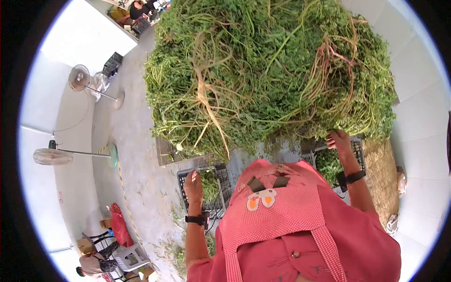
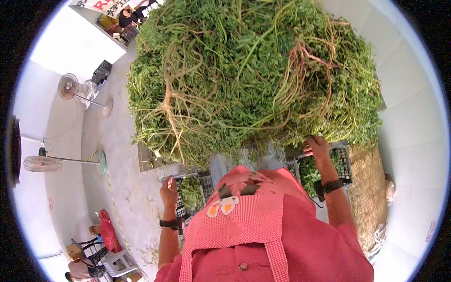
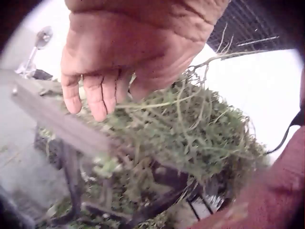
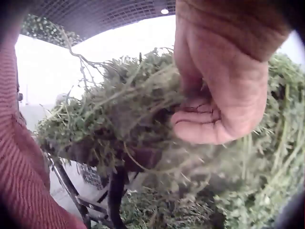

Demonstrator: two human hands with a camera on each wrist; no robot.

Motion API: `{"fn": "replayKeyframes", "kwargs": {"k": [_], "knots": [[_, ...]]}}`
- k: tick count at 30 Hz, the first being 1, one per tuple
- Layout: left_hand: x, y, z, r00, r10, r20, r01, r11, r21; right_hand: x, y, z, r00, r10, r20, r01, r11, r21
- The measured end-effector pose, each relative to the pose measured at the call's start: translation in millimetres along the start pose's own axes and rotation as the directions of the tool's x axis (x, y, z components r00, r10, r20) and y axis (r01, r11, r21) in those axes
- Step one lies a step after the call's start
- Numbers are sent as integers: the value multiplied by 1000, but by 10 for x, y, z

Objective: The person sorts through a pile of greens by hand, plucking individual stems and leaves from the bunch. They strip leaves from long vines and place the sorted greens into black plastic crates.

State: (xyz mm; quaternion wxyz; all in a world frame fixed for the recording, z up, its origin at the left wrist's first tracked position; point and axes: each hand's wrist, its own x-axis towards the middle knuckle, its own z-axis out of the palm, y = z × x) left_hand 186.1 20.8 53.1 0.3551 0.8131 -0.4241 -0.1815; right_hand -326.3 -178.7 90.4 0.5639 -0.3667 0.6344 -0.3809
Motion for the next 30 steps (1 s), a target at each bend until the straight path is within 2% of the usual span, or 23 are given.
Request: {"fn": "replayKeyframes", "kwargs": {"k": [2,3,5,7,8,9,11,12,13,14,15,16,17,18,19,20,21,23,25,27,29,30], "knots": [[210,683,9,998,58,-16,-58,998,-17,-100,-296,272,988,-119,100,123,992,-41],[324,980,-13,995,102,-17,-103,995,-18,-121,-400,410,986,-131,103,136,990,-45],[624,1276,25,976,217,-24,-217,975,-41,-144,-587,677,952,-200,231,226,970,-93],[858,1634,69,980,198,-4,-194,953,-235,-219,-773,954,918,-267,295,302,950,-79],[1009,1740,138,968,249,-13,-242,929,-278,-265,-857,1078,880,-320,352,361,931,-57],[1155,1843,202,955,297,-26,-289,902,-320,-317,-943,1195,876,-325,357,370,927,-64],[1428,1957,430,908,417,-43,-414,875,-253,-395,-1076,1385,829,-359,428,429,900,-74],[1390,2165,459,954,293,67,-186,750,-635,-381,-1072,1436,793,-378,477,455,889,-52],[1339,2390,497,950,220,220,94,472,-877,-430,-1091,1498,792,-375,482,458,887,-62],[1437,2419,674,912,405,59,-273,710,-649,-489,-1131,1566,795,-404,453,459,889,-13],[1506,2442,850,793,610,-15,-590,760,-272,-509,-1172,1604,797,-433,420,462,886,37],[1330,2667,854,754,653,-71,-652,731,-204,-451,-1164,1606,786,-451,423,524,849,-66],[1144,2905,846,708,696,-120,-706,696,-130,-465,-1223,1670,785,-453,423,527,846,-73],[1104,2973,956,666,741,-88,-746,658,-106,-505,-1301,1772,742,-572,350,597,801,45],[1069,3004,1019,665,742,-87,-746,655,-116,-513,-1355,1819,690,-675,261,660,735,154],[1033,3024,1073,712,701,-43,-695,693,-193,-430,-1379,1779,698,-644,315,663,747,58],[1011,3031,1110,750,661,7,-636,725,-264,-367,-1403,1784,701,-643,308,664,746,50],[990,3009,1094,749,663,19,-633,723,-276,-300,-1455,1840,764,-579,286,529,815,237],[1001,2939,1130,706,708,-11,-691,687,-225,-315,-1484,1963,752,-609,252,549,790,272],[1010,2868,1193,701,712,-27,-702,684,-199,-277,-1563,2042,851,-474,227,342,827,446],[997,2865,1190,699,714,-41,-709,683,-176,-115,-1521,2035,849,-461,260,312,833,456],[989,2854,1187,721,693,-2,-682,710,-175,-68,-1469,2019,845,-449,291,284,837,468]]}}
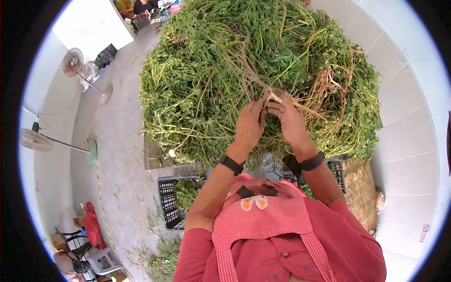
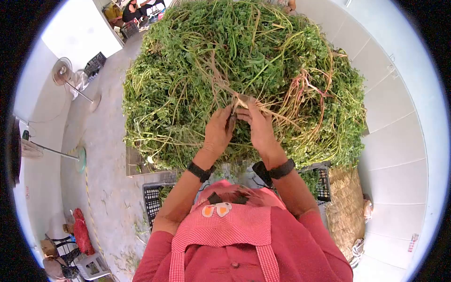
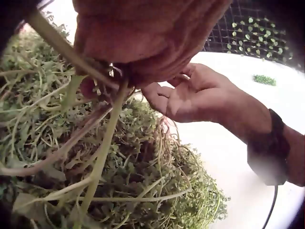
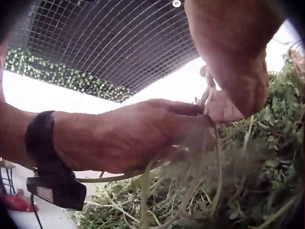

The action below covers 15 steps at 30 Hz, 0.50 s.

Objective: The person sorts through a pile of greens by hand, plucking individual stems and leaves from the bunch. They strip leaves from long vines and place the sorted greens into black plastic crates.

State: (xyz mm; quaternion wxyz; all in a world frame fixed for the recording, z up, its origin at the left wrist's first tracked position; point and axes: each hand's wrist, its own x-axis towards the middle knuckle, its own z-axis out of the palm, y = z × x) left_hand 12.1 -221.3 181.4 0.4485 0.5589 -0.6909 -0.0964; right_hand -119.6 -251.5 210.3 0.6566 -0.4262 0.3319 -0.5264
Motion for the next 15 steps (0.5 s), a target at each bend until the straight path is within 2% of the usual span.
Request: {"fn": "replayKeyframes", "kwargs": {"k": [1,2,4,5,7,8,10,11,13,14,15], "knots": [[-8,32,-20,999,-37,34,37,999,2,-52,-30,20,1000,8,-4,-8,1000,-1],[-32,77,-33,998,-43,39,43,999,-1,-126,-69,24,998,-52,-31,51,999,-11],[-67,193,-69,993,113,18,-112,992,-54,-305,-204,63,977,-206,-58,203,978,-53],[-75,293,-99,993,112,22,-110,992,-57,-406,-307,71,977,-204,-63,201,978,-54],[-130,544,-149,980,195,44,-192,980,-58,-583,-526,9,974,-210,-87,226,942,249],[-113,630,-157,979,200,39,-197,978,-66,-568,-627,-42,972,-217,-88,232,942,241],[-139,761,-150,968,227,106,-203,959,-199,-526,-790,-187,945,-284,-160,318,911,264],[-180,748,-129,968,228,105,-203,958,-204,-426,-821,-365,945,-285,-161,319,912,259],[-275,609,-108,919,348,185,-337,937,-88,-164,-817,-705,917,-193,-350,331,857,395],[-330,541,-114,919,351,181,-341,936,-85,-131,-876,-663,898,-159,-411,328,864,382],[-413,471,-129,921,316,226,-323,946,-5,-103,-857,-672,899,-160,-408,328,864,383]]}}
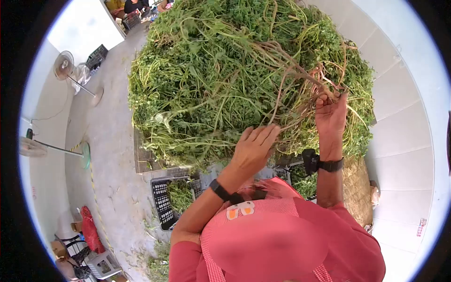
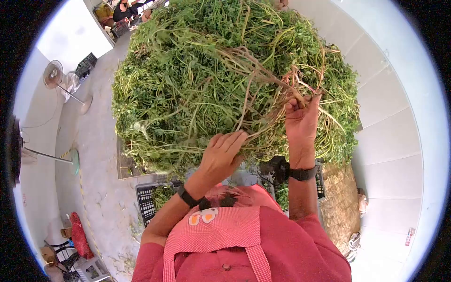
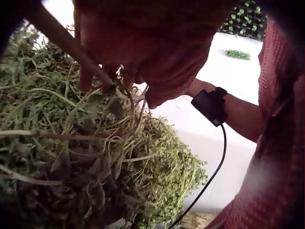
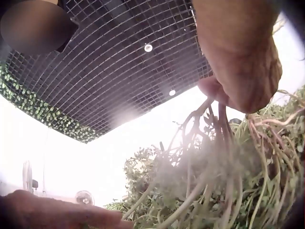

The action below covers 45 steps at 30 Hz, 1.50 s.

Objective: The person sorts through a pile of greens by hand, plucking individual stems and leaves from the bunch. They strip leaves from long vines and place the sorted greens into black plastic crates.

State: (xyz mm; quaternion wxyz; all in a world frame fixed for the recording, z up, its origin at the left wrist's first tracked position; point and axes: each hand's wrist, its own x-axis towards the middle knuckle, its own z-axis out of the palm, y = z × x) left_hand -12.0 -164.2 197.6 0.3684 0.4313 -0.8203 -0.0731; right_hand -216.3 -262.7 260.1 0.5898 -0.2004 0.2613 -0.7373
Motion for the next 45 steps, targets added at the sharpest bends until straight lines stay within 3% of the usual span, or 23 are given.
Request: {"fn": "replayKeyframes", "kwargs": {"k": [5,11,14,17,19,24,26,31,33,36,37,41,45], "knots": [[-404,-196,16,989,-93,114,69,978,199,83,96,-148,997,68,-32,-68,998,-1],[-862,-200,-2,990,-89,105,70,982,174,156,95,-143,995,84,-46,-89,987,-133],[-1102,-146,-19,978,-157,135,144,985,99,233,133,-302,993,109,-35,-114,963,-246],[-1308,-130,0,967,-211,143,193,972,131,238,238,-254,982,163,98,-129,949,-287],[-1380,-139,77,964,-226,143,205,967,150,127,254,-95,991,64,113,-26,950,-310],[-1436,-88,90,958,-272,95,258,957,135,31,378,128,990,57,131,-13,949,-314],[-1493,-68,92,958,-269,96,255,957,138,15,411,181,973,87,213,15,900,-436],[-1606,-71,111,952,-290,98,282,955,93,-58,588,381,979,-12,202,83,934,-347],[-1604,-49,14,953,-284,104,276,957,88,-56,550,241,943,169,288,-80,951,-298],[-1541,-28,-163,947,-297,118,293,955,52,-266,352,182,967,131,220,-40,926,-375],[-1558,-43,-158,945,-313,98,307,949,72,-418,279,270,991,108,76,-73,929,-364],[-1538,-110,-205,947,-315,68,304,943,131,-894,-180,316,999,43,-10,-44,930,-364],[-1406,-215,-278,974,-226,-33,228,965,128,-1137,-756,286,957,-192,219,253,920,-299]]}}
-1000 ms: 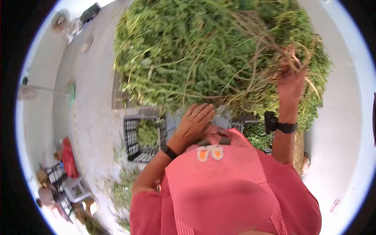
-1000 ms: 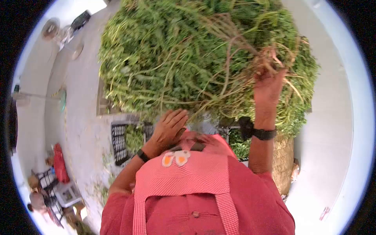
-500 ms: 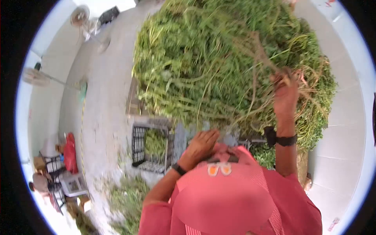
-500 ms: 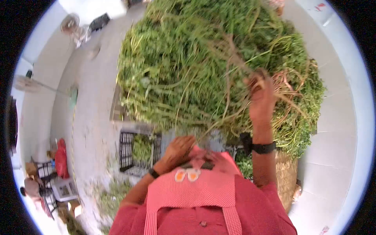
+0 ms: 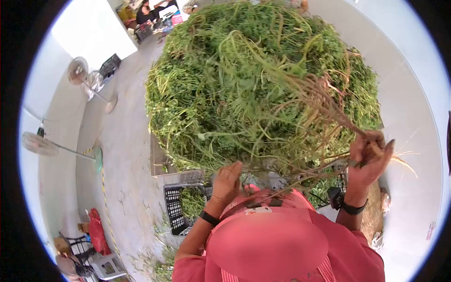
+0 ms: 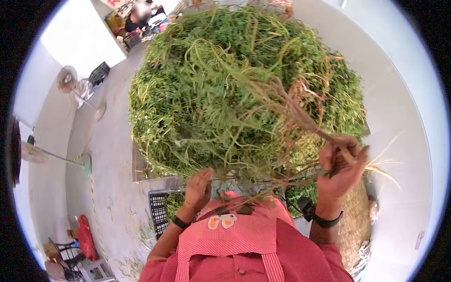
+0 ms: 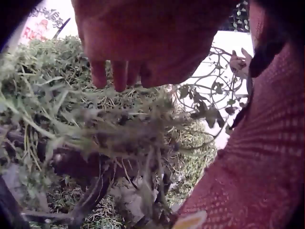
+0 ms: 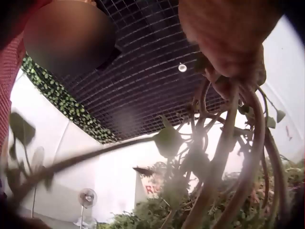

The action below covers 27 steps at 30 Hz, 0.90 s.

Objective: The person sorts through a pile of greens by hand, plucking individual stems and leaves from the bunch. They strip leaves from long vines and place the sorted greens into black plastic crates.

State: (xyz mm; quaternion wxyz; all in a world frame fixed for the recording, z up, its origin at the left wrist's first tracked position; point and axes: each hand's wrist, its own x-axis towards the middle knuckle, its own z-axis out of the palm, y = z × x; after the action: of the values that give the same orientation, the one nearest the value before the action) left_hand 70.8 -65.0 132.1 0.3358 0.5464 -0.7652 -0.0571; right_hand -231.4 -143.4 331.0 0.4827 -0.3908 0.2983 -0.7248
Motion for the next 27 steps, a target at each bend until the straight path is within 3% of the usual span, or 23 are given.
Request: {"fn": "replayKeyframes", "kwargs": {"k": [1,2,3,9,11,13,14,20,23,27], "knots": [[60,-12,-22,1000,18,13,-18,1000,-15,1,-81,-49,992,-108,68,108,994,-4],[119,-27,-36,999,12,-31,-12,1000,-18,59,2,-89,960,-108,-259,74,988,-137],[157,-24,-50,998,2,-67,-4,1000,-23,153,32,-173,964,-101,-245,7,933,-359],[331,94,-77,999,-40,-28,39,998,-44,75,-411,-652,920,-301,-250,260,948,-185],[429,104,-8,998,-57,-33,53,994,-96,344,-123,-946,949,-183,-256,94,941,-325],[531,142,36,1000,-15,-23,13,996,-86,292,-11,-865,939,-124,-321,33,961,-274],[565,188,5,1000,-7,-29,6,998,-57,260,21,-930,966,-161,-202,98,952,-291],[658,258,4,998,-70,10,70,994,-87,245,61,-1005,961,-80,-266,32,983,-180],[632,260,24,997,-72,23,74,992,-100,269,161,-1083,944,-128,-305,53,969,-242],[600,212,133,997,-59,43,62,995,-81,272,264,-1221,955,-83,-284,20,976,-218]]}}
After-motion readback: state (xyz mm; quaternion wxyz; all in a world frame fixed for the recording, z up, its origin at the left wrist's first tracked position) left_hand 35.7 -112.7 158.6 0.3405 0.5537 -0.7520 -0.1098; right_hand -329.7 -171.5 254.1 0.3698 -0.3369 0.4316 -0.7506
